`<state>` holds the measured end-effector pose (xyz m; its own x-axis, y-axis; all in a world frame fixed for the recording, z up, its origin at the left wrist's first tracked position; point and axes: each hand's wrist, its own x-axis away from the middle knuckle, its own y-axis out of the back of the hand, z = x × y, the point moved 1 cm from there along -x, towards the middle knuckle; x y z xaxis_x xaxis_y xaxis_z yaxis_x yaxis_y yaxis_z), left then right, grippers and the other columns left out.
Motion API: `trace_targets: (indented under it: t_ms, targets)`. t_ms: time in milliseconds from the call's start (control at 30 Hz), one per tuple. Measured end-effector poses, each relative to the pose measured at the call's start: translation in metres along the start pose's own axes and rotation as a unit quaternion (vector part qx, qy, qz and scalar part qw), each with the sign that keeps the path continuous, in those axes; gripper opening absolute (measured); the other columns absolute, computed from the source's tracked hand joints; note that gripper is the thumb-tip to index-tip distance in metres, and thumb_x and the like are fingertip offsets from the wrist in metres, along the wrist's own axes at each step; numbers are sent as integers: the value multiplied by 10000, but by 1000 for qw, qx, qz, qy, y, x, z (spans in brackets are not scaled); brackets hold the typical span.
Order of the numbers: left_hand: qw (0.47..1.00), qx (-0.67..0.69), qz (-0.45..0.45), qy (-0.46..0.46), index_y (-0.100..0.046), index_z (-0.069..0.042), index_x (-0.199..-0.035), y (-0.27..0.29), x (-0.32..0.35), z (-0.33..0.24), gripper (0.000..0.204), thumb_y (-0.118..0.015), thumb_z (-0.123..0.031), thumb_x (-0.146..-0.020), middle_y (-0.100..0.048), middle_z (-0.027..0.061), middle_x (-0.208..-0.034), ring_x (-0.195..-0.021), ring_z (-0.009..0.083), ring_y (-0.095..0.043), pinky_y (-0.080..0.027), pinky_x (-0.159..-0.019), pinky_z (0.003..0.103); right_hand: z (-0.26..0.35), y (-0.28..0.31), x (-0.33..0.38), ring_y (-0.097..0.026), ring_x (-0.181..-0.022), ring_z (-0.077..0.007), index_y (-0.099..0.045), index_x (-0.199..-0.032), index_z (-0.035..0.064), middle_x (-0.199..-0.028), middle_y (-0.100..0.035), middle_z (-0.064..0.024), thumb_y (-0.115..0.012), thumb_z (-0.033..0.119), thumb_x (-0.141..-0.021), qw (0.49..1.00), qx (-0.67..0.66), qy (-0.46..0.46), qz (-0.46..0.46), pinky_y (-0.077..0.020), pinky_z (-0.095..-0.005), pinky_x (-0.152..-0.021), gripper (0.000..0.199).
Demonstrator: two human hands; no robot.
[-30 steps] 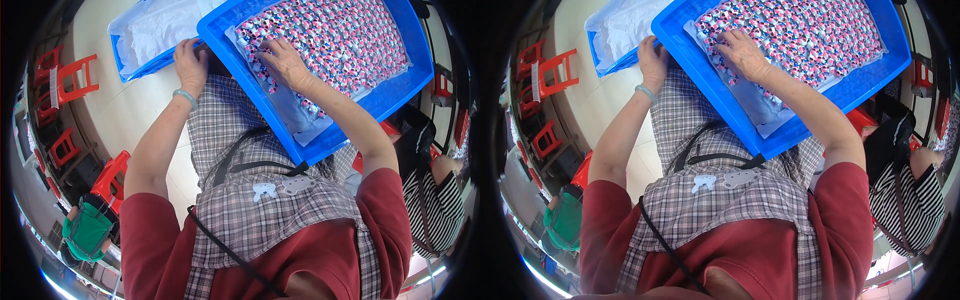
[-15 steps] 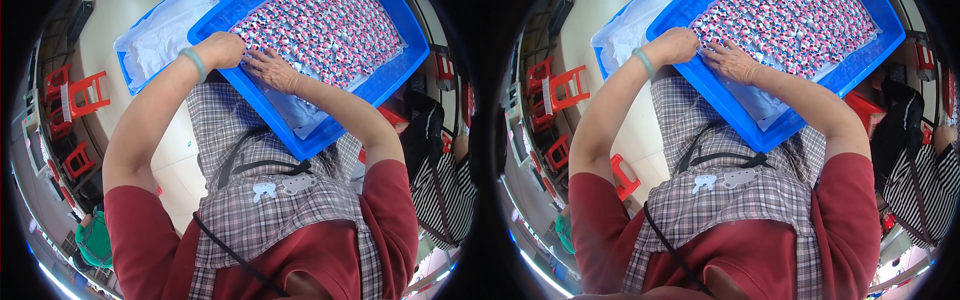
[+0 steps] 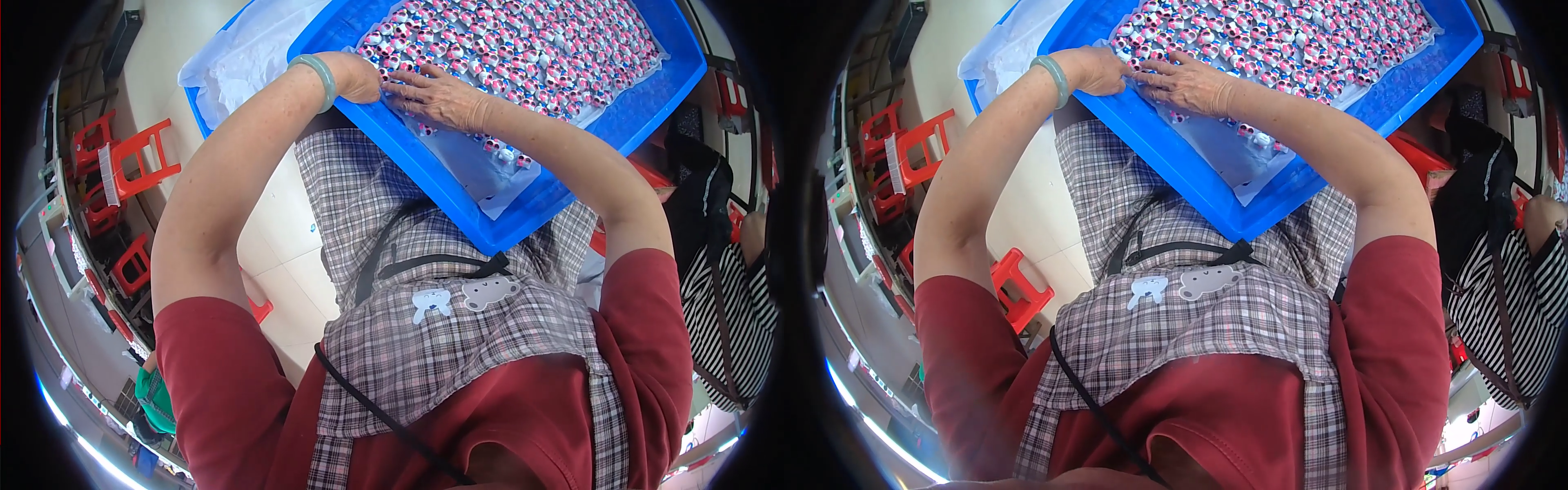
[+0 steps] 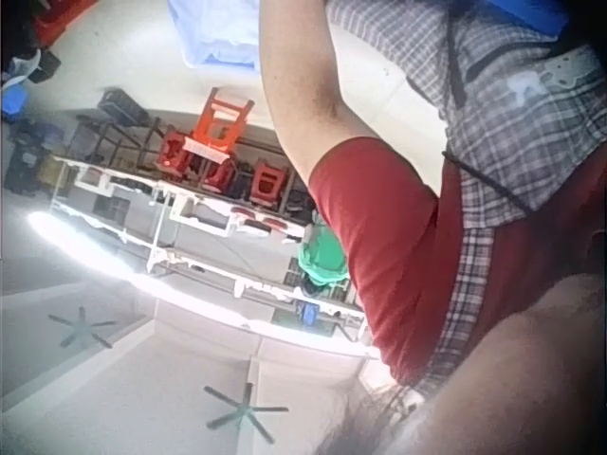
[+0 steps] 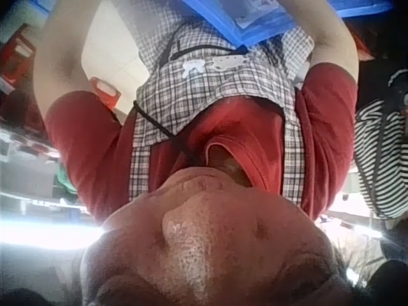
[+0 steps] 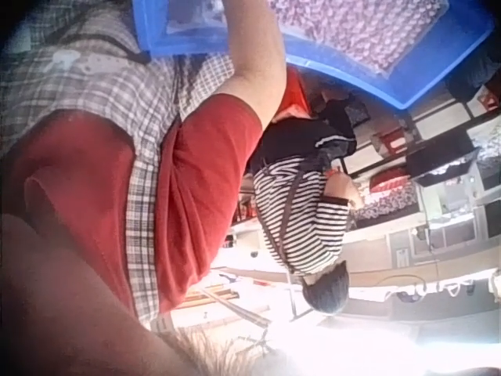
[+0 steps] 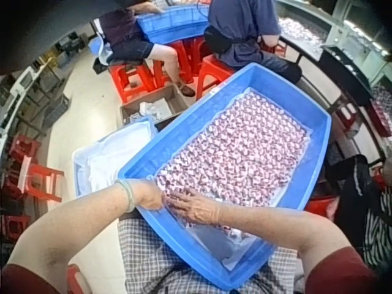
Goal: The person sorts small toys into containers by hand, inspecting each one before placing it into a blue tray.
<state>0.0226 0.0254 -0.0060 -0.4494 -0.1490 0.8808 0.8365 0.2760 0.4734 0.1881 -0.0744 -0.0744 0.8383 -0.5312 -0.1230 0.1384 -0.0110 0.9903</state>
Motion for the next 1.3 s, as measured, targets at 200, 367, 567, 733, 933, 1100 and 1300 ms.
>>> trace_targets:
  t_ms: [200,367,567,733,933,1100,1300]
  targets:
    - [999,-47,16,7,-697,-172,-1184,5,6,0,344,-497,-347,-966,-713,113,-1086,-1043,323,-656,-536,-874,448,-5,6,-1,-334,-1426,-229,-581,-1335,160,-1543,-388,-21,-614,257,-879,999,5,15,29,-363,-419,-1087,468]
    - [1000,-7,-2,20,-702,-177,-1192,2,8,5,360,-499,-376,-971,-699,121,-1137,-1016,326,-663,-533,-904,450,-8,6,3,-337,-1429,-232,-589,-1333,177,-1543,-392,-18,-663,293,-855,999,-7,24,28,-351,-428,-1104,497]
    - [999,-43,-1,8,-703,-191,-1191,-5,2,7,340,-506,-346,-962,-665,143,-1195,-1082,334,-626,-526,-919,457,-6,11,4,-317,-1445,-240,-576,-1343,151,-1568,-356,-13,-598,313,-909,997,-72,18,35,-346,-466,-1114,464]
    - [998,-67,9,-17,-721,-202,-1141,7,7,3,310,-504,-314,-950,-671,133,-1113,-1056,358,-615,-528,-906,459,12,7,7,-276,-1467,-211,-570,-1355,137,-1585,-322,5,-664,398,-865,995,-100,15,19,-240,-508,-1187,564]
    - [998,-60,-10,-27,-734,-201,-1113,5,10,5,305,-498,-298,-945,-685,121,-1084,-1036,354,-619,-527,-902,459,8,6,17,-230,-1489,-206,-553,-1384,173,-1603,-281,18,-546,276,-929,995,21,64,68,-166,-570,-1211,467]
    - [999,-36,-7,-13,-725,-219,-1157,-1,4,6,318,-502,-297,-943,-698,114,-1094,-1059,341,-618,-511,-940,458,3,5,20,-220,-1494,-210,-524,-1412,188,-1613,-261,19,-521,233,-928,996,10,71,52,-162,-574,-1212,486]
    - [999,-6,-26,-28,-713,-185,-1181,1,6,6,327,-525,-297,-938,-698,136,-1098,-1060,341,-630,-502,-959,449,-16,36,36,-363,-1411,-263,-586,-1307,140,-1539,-367,-43,-600,171,-874,993,-106,-1,-59,-319,-527,-1129,435]
